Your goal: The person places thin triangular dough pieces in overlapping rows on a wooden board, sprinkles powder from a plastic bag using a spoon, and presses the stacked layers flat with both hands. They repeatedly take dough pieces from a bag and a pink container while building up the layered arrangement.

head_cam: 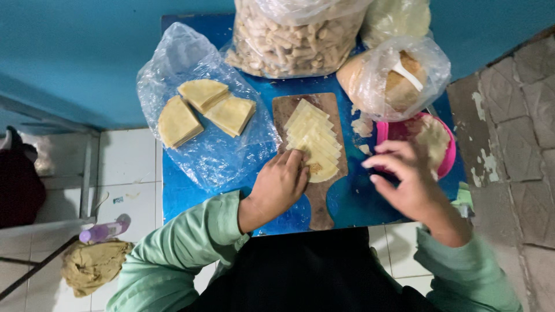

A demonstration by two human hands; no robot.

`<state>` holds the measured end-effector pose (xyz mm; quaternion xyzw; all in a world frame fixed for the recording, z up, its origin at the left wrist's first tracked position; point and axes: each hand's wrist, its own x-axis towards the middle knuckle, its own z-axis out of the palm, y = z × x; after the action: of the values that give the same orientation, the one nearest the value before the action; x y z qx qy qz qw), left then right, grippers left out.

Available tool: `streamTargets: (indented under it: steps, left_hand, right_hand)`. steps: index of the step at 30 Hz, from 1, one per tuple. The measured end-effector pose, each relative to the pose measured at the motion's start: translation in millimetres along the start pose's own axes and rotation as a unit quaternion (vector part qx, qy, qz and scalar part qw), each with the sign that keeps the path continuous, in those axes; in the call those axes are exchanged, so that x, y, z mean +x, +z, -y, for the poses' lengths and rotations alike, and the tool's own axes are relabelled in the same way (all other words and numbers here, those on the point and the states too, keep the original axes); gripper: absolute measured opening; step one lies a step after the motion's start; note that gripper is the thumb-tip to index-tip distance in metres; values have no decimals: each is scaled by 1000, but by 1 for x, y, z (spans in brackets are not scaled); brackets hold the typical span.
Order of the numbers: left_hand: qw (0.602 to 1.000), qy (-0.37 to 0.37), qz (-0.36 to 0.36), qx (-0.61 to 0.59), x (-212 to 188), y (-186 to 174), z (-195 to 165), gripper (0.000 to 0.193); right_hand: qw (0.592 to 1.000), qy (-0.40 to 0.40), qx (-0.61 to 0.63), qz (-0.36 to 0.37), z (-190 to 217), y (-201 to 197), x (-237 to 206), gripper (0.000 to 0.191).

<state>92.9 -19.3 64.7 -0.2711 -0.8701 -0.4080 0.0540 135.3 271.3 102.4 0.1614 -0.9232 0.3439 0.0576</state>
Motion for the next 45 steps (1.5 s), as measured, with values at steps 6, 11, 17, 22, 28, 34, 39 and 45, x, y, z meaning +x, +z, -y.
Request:
streamTargets:
  steps: [6, 11, 17, 22, 28, 34, 39, 45]
  left_hand:
    - [1000, 2, -8, -22, -1, -2, 2, 24]
    - [1000, -16, 7, -19, -1, 0, 5, 25]
    - [1000, -25, 5, -12, -3, 1, 7, 25]
    - [1000, -26, 2, -10, -3, 1, 6, 26]
    - [1000, -21, 7, -3, -3, 1, 7, 26]
    - [1000, -6, -2, -8, -3, 2, 7, 25]
    - [1000, -9, -1, -7, -4, 2, 8, 24]
    - [1000, -11, 0, -10, -4, 2, 8, 25]
  right_hand:
    - [957, -96, -272, -19, 40, 52, 30, 57]
    - [874, -185, -448, -20, 35, 68, 43, 61]
    - [830, -206, -517, 34, 32, 58, 38, 52]
    - [886, -179, -428, 22, 33, 52, 44, 44]
    - [839, -211, -501, 28, 37, 58, 41, 60]
    - [908, -174, -381, 16, 29, 45, 40, 38]
    - [902, -180, -391, 21, 28, 59, 52, 58]
    - [890, -174, -420, 44, 27, 48, 43, 33]
